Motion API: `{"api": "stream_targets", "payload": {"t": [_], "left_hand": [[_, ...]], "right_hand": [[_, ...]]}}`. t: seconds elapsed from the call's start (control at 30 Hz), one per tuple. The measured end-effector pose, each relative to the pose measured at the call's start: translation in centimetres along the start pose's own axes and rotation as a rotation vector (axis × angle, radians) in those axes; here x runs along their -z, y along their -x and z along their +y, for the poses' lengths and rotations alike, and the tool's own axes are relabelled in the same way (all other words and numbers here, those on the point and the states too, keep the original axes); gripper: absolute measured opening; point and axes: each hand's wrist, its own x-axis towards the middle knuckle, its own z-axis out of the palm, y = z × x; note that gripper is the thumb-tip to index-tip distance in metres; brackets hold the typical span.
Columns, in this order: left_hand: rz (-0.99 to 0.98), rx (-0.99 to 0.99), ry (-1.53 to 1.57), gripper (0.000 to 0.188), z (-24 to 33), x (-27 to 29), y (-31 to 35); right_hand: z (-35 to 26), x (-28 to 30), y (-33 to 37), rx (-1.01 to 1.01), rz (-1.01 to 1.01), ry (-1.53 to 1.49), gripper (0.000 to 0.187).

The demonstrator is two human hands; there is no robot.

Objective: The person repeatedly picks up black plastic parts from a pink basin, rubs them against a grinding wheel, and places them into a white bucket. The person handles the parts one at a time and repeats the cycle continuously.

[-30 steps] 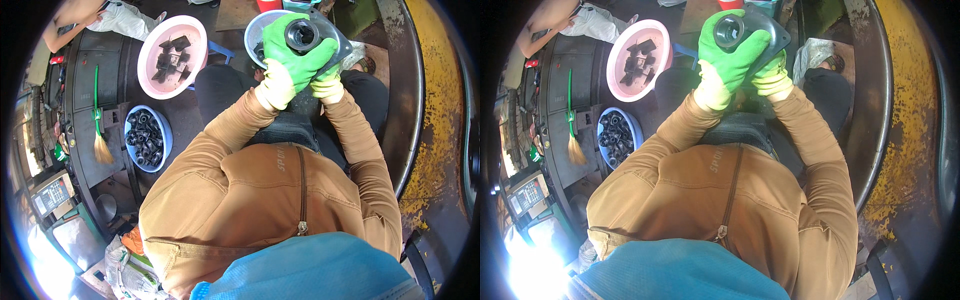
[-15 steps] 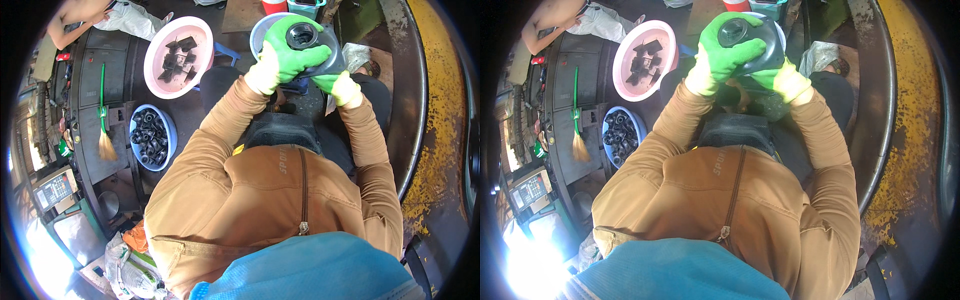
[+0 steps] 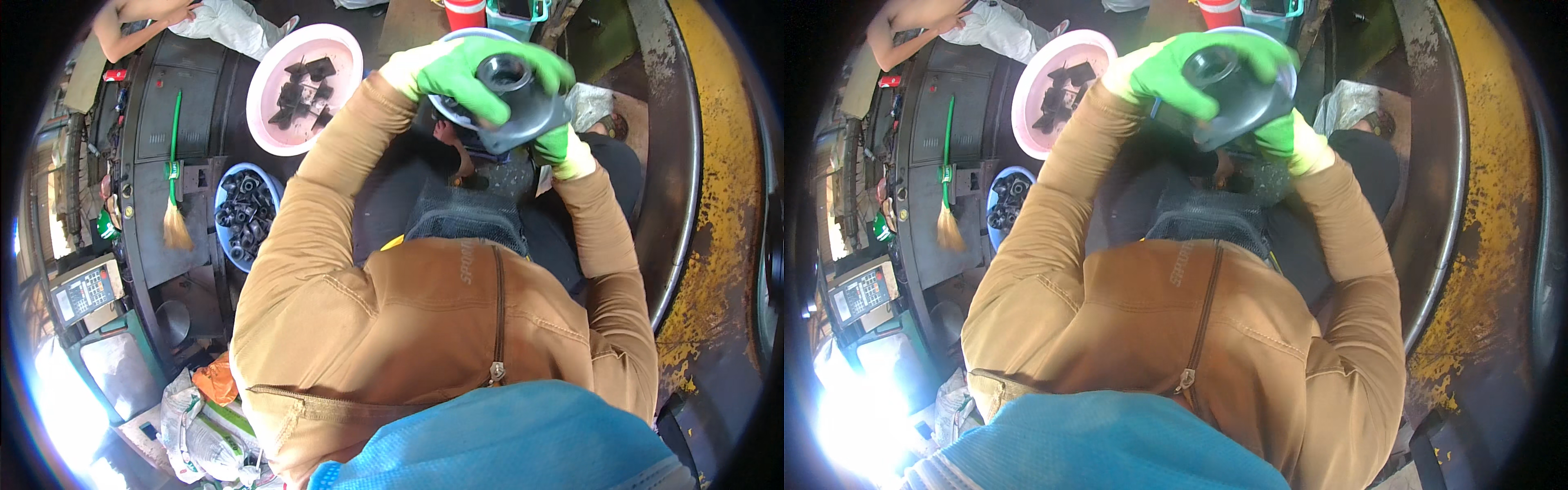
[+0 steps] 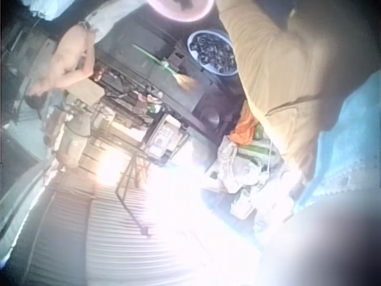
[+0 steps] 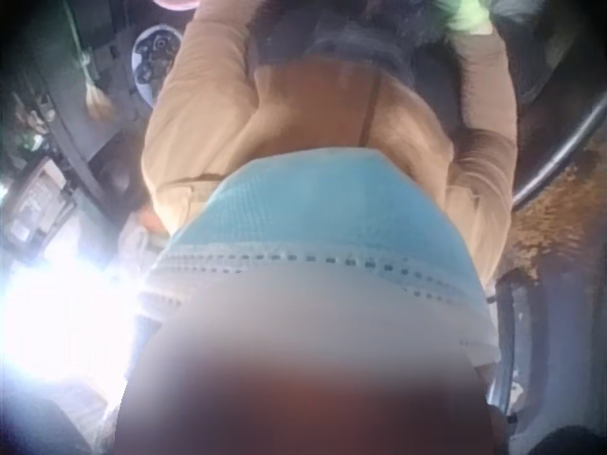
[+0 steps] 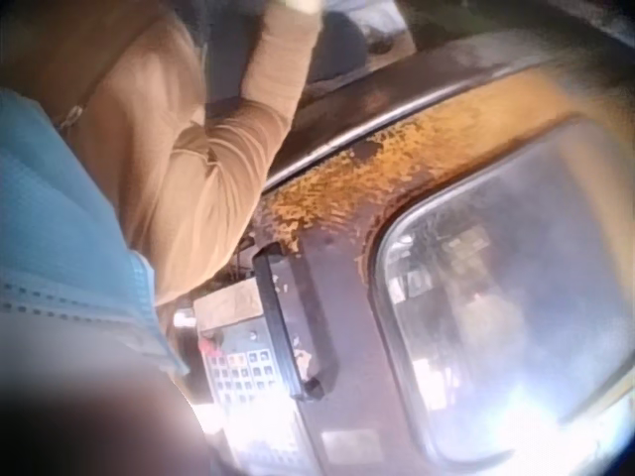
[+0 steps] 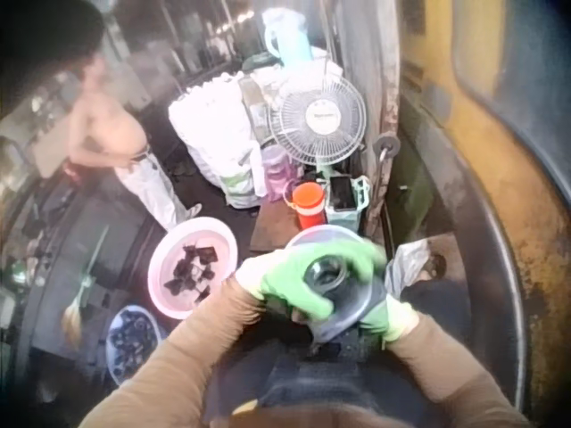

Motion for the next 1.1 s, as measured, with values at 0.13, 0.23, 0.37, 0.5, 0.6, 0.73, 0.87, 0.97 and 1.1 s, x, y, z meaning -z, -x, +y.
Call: {"api": "stream_targets", "payload": {"t": [0.13,0.23,0.37,0.5,0.6,0.73,0.87,0.97,1.1], "left_hand": [[0.633,-0.113,-0.586,0.066,-0.3,-2.6,-0.7],[0.978,-0.203,-0.388,0.05,-2.2,-5.9,-1.9],[1.016,-0.41,-0.723,0.045,-3.2,-6.0,-1.8],[0.905,-0.405,-0.549,0.046,-1.9,-5.5,-1.1],[0.809,-0.208,-0.399,0.045,-0.9,-5.7,-0.6],[0.669,-0.15,-0.363,0.04,-0.5,-5.4,0.4],[0.595,-0.057,-0.332,0.039,-0.1,-4.9,1.2],[0.522,0.016,-0.287,0.039,0.6,-4.6,1.4],[0.394,0.073,-0.074,0.042,1.2,-4.0,1.8]], "right_hand": [[0.4,0.3,-0.9,0.135,0.299,0.013,0.064],[0.7,-1.0,-0.6,0.082,0.394,0.04,0.05],[-0.1,-1.4,-0.1,0.152,0.448,0.292,0.045],[-2.6,-0.6,-0.5,0.21,0.239,0.337,0.05],[-4.1,-0.5,-0.4,0.229,0.136,0.358,0.051],[-4.6,-0.4,0.1,0.222,-0.018,0.393,0.049],[-3.5,-0.5,0.4,0.126,-0.051,0.234,0.041],[-2.5,-0.5,0.8,-0.026,-0.081,-0.065,0.046],[-1.2,-0.4,1.6,-0.118,-0.129,-0.339,0.055]]}}
